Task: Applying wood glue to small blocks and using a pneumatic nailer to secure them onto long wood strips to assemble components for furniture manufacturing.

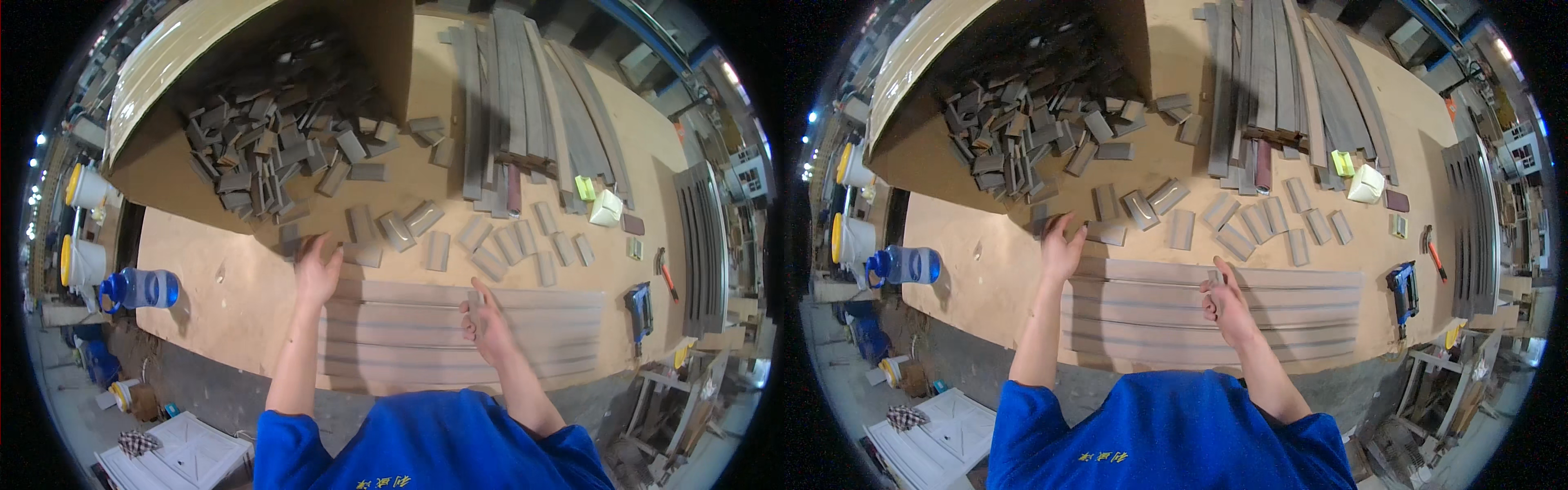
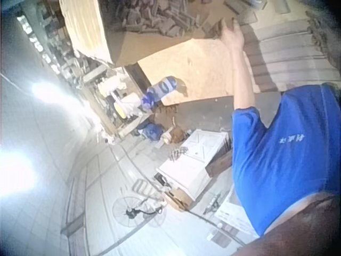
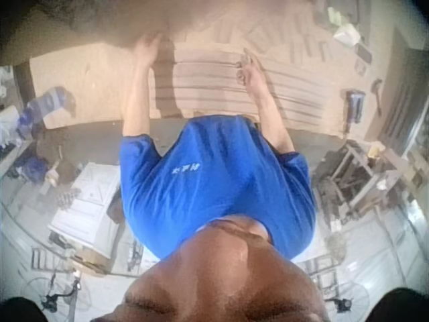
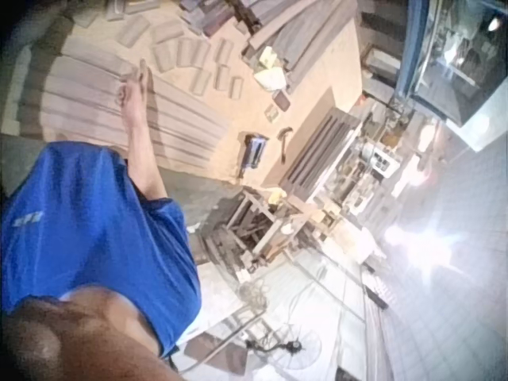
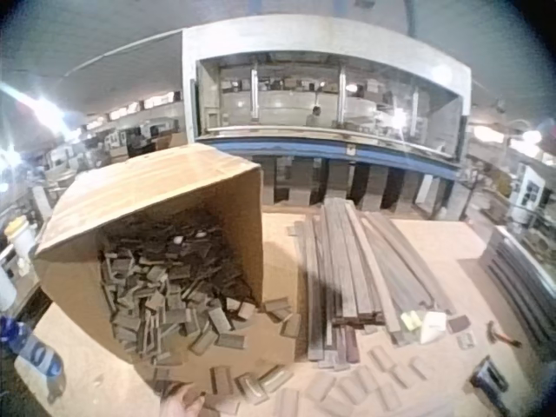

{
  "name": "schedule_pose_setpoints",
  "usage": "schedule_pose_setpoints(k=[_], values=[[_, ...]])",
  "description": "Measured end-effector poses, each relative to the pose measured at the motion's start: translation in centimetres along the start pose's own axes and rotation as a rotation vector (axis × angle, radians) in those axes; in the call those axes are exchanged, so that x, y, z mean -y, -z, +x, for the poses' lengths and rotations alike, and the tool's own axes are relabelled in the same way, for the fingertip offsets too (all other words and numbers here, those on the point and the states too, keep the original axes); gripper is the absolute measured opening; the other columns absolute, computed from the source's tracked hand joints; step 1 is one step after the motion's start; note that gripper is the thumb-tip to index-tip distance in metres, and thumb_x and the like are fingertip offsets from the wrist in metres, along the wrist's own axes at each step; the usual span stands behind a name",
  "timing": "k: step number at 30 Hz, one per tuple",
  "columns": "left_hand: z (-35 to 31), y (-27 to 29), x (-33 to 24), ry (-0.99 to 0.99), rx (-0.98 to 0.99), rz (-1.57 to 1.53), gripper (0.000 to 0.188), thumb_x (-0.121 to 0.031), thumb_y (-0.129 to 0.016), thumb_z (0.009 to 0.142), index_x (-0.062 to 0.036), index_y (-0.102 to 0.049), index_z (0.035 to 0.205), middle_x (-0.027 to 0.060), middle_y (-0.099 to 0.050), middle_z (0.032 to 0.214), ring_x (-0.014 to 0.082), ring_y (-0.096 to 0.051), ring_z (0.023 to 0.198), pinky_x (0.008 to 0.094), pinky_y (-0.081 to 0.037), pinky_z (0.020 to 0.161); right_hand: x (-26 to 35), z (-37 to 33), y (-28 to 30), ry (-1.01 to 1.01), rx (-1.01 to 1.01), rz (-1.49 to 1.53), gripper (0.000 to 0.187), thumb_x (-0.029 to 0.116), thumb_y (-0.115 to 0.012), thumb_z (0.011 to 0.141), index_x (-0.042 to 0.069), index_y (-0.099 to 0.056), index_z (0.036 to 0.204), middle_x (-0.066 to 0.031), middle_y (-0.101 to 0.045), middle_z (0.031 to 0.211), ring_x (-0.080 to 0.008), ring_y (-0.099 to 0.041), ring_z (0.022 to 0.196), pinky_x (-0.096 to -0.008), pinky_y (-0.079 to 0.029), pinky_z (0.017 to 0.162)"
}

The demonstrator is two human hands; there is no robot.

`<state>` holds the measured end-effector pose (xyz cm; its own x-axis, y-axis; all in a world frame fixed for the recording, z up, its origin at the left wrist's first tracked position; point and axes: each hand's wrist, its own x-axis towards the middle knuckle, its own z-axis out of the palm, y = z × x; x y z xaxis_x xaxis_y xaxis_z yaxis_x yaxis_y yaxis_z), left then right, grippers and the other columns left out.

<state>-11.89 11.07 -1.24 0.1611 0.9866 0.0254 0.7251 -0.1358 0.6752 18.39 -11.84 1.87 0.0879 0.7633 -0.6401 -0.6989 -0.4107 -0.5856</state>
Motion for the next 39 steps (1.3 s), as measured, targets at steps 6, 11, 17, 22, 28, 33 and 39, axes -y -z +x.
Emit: schedule_pose_setpoints(k=[6, 11, 17, 22, 28, 33, 39], values=[[-3.9, -0.7, -6.0, 0.039, 0.171, -0.249, 0.032, -0.021, -0.072, 0.1, -0.0033, -0.071, 0.127, 0.0105, -0.073, 0.113, 0.0199, -0.066, 0.101, 0.0339, -0.053, 0.093, 0.5, -1.3, -4.0, -0.049, -0.04, -0.017, 0.044, 0.002, -0.048, 0.103, 0.009, -0.051, 0.146, -0.0052, -0.065, 0.117, -0.0141, -0.06, 0.087, -0.0285, -0.048, 0.069], [-9.4, -2.7, -10.8, 0.11, 0.499, -0.68, 0.027, -0.02, -0.068, 0.105, -0.0015, -0.073, 0.124, 0.0035, -0.073, 0.106, 0.0113, -0.065, 0.093, 0.028, -0.054, 0.086, -0.1, -0.7, -4.9, -0.044, 0.069, -0.156, 0.03, 0.018, -0.059, 0.109, 0.01, -0.054, 0.138, -0.0017, -0.066, 0.112, -0.013, -0.066, 0.085, -0.0251, -0.049, 0.064], [-10.3, -3.6, -12.2, 0.336, 0.574, -0.842, 0.017, -0.017, -0.073, 0.103, -0.0004, -0.076, 0.102, -0.0004, -0.071, 0.087, 0.0064, -0.061, 0.08, 0.0249, -0.052, 0.075, -0.4, -1.0, -6.0, 0.096, 0.01, -0.379, 0.022, 0.013, -0.067, 0.105, 0.006, -0.053, 0.121, -0.0036, -0.066, 0.104, -0.01, -0.064, 0.071, -0.0239, -0.048, 0.06], [-10.2, -3.2, -13.3, 0.392, 0.591, -0.85, 0.024, -0.019, -0.075, 0.102, -0.0043, -0.068, 0.084, -0.0032, -0.066, 0.077, 0.0044, -0.056, 0.074, 0.0234, -0.047, 0.068, -1.1, -1.2, -5.5, 0.221, 0.09, -0.596, 0.024, 0.01, -0.068, 0.103, 0.003, -0.05, 0.119, -0.007, -0.067, 0.1, -0.0092, -0.064, 0.069, -0.0271, -0.05, 0.059], [-10.9, -4.4, -11.9, 0.422, 0.557, -0.922, 0.018, -0.02, -0.076, 0.101, -0.0041, -0.071, 0.093, -0.0013, -0.069, 0.084, 0.006, -0.059, 0.079, 0.0244, -0.05, 0.072, 0.0, -1.4, -5.9, 0.212, 0.113, -0.61, 0.023, 0.005, -0.066, 0.103, 0.003, -0.052, 0.121, -0.0083, -0.067, 0.106, -0.0106, -0.066, 0.075, -0.0281, -0.053, 0.063], [-12.7, -4.8, -11.1, 0.212, 0.426, -0.708, 0.019, -0.017, -0.076, 0.098, -0.0045, -0.074, 0.113, 0.0072, -0.074, 0.1, 0.0173, -0.068, 0.093, 0.0314, -0.054, 0.085, 2.1, 1.9, -1.9, 0.321, -0.101, -0.622, 0.028, 0.007, -0.068, 0.098, 0.003, -0.061, 0.125, -0.0135, -0.071, 0.11, -0.0192, -0.072, 0.078, -0.032, -0.057, 0.071], [-11.4, -5.2, -9.1, -0.286, 0.17, -0.029, 0.033, -0.016, -0.077, 0.09, -0.01, -0.072, 0.123, 0.0119, -0.063, 0.135, 0.0357, -0.054, 0.131, 0.0486, -0.043, 0.11, 4.1, 5.2, 0.4, 0.583, -0.263, -1.226, 0.037, 0.014, -0.072, 0.09, 0.013, -0.067, 0.126, -0.0137, -0.071, 0.118, -0.0376, -0.069, 0.101, -0.0461, -0.055, 0.089]])
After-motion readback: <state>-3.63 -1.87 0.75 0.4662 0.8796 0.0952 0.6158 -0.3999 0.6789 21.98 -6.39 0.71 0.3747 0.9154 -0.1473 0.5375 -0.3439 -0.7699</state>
